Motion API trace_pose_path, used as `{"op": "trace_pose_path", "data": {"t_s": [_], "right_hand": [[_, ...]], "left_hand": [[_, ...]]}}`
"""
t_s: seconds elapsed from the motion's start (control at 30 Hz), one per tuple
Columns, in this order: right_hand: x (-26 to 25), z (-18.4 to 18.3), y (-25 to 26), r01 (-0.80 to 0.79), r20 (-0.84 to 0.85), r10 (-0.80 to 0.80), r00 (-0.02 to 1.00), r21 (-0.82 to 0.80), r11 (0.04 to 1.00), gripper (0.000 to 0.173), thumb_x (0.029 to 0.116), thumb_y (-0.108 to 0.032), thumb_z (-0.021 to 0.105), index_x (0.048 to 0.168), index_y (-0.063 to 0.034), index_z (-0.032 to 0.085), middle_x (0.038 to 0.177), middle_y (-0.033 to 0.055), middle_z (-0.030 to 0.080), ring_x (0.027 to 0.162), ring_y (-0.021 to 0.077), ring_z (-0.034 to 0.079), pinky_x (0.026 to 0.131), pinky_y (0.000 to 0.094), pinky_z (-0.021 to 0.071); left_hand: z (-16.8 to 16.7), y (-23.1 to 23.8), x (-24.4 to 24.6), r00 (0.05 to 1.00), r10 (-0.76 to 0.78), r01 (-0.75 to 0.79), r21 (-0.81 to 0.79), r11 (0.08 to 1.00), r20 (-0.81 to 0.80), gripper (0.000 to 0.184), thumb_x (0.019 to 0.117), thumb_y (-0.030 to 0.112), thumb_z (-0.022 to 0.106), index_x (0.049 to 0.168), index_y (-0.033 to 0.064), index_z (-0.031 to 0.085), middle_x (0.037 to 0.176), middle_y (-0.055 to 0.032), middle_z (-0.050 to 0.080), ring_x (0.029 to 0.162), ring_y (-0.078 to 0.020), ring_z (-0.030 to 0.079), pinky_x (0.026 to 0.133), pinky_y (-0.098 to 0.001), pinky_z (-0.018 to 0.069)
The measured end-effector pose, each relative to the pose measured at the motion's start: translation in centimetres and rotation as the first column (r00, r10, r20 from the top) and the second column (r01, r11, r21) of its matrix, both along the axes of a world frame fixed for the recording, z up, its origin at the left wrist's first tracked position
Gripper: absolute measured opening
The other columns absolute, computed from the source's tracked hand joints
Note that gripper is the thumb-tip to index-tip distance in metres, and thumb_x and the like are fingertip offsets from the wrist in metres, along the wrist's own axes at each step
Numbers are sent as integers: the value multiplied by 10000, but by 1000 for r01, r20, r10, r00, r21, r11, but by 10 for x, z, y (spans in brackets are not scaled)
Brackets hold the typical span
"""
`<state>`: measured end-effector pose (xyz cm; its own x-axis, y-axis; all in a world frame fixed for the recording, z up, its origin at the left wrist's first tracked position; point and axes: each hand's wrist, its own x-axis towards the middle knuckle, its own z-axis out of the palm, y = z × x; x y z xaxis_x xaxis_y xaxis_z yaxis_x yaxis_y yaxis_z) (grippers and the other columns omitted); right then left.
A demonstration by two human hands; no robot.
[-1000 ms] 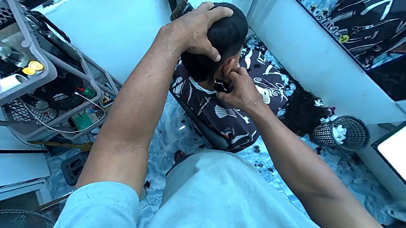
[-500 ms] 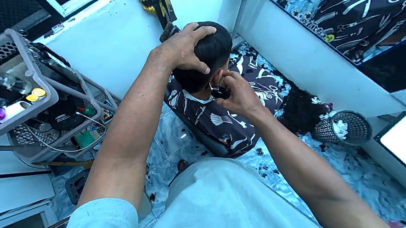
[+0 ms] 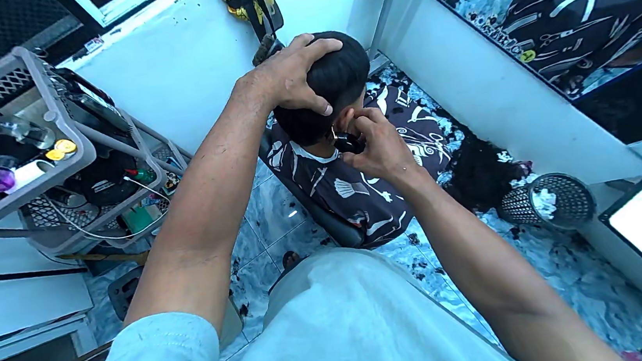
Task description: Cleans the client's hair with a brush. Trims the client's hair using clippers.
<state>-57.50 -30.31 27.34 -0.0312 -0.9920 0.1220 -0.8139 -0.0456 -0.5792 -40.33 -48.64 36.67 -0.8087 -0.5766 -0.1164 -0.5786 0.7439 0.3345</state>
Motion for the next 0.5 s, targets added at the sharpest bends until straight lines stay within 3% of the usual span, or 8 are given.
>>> {"op": "trace_pose_path", "data": {"t_s": [0.5], "right_hand": [[0, 1, -3, 6, -14, -6, 1000, 1, 1000, 389, 774, -274, 833, 1033, -37, 663, 1355, 162, 553, 1042, 274, 667, 817, 458, 602]], "left_hand": [[-2, -1, 0, 1000, -3, 3, -6, 1000, -4, 1061, 682, 619, 854, 1586, 378, 354, 1662, -123, 302, 1484, -323, 390, 1134, -571, 418]]}}
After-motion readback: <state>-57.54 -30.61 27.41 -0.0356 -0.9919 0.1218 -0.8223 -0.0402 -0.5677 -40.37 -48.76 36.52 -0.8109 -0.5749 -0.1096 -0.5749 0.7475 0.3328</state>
